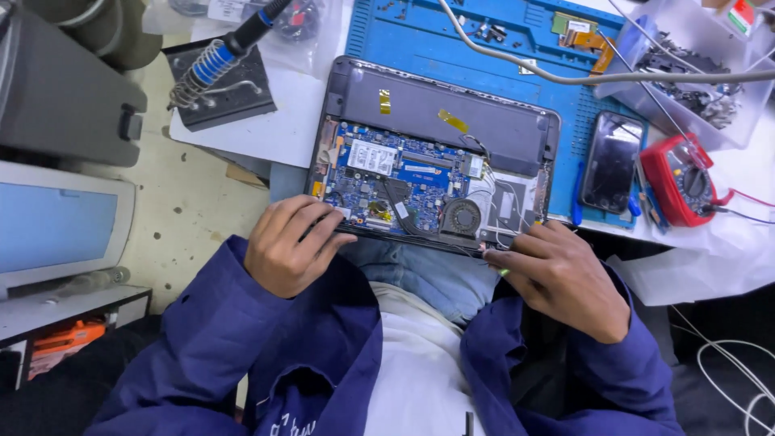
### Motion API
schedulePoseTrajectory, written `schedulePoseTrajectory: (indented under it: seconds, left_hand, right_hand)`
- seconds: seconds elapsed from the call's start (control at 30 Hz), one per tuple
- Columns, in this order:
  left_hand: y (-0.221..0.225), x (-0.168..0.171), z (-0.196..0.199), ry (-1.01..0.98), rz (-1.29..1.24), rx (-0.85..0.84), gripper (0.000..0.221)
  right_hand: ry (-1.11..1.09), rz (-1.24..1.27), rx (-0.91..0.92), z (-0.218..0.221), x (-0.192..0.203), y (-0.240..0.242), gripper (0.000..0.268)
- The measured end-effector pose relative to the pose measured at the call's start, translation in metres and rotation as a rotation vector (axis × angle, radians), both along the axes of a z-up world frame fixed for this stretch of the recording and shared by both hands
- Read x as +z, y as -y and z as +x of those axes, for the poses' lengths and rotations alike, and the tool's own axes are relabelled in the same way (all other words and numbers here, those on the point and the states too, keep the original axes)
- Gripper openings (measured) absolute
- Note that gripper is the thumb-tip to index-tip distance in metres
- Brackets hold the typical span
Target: Assembling internal components of a laptop on a repair bench, including connecting cables and using a screwdriver.
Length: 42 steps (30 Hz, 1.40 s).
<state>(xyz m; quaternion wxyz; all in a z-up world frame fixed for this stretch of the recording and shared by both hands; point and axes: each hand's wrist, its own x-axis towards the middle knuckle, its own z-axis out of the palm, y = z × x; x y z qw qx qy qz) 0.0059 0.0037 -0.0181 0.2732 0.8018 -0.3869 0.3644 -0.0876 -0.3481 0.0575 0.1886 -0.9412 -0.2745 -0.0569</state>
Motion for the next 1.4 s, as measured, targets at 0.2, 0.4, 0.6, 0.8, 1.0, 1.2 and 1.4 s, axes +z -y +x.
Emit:
schedulePoseTrajectory:
  seconds: [0.2, 0.4, 0.6, 0.8, 1.0, 1.2, 1.4]
  left_hand:
    - [0.010, 0.005, -0.005, 0.016, 0.044, -0.027, 0.016]
    - [0.036, 0.041, -0.009, -0.012, 0.222, -0.171, 0.008]
    - [0.102, 0.044, -0.011, -0.019, 0.170, -0.449, 0.012]
    - [0.137, 0.007, -0.006, 0.041, 0.152, -0.471, 0.009]
    - [0.147, 0.011, -0.005, 0.152, 0.129, -0.466, 0.010]
    - [0.150, 0.008, 0.001, 0.117, 0.105, -0.481, 0.019]
    - [0.146, -0.010, 0.001, 0.128, 0.181, -0.446, 0.009]
  right_hand:
    - [0.010, -0.030, -0.030, 0.000, -0.006, 0.002, 0.010]
    - [0.077, -0.059, -0.091, 0.005, -0.007, 0.003, 0.015]
    - [0.143, -0.006, -0.117, 0.003, -0.012, 0.008, 0.019]
    - [0.130, 0.081, -0.118, 0.005, -0.001, 0.006, 0.017]
    - [0.153, 0.083, -0.127, 0.004, 0.004, 0.007, 0.012]
    - [0.148, 0.105, -0.159, -0.001, 0.010, 0.017, 0.016]
    - [0.172, 0.195, -0.185, -0.003, 0.026, 0.011, 0.023]
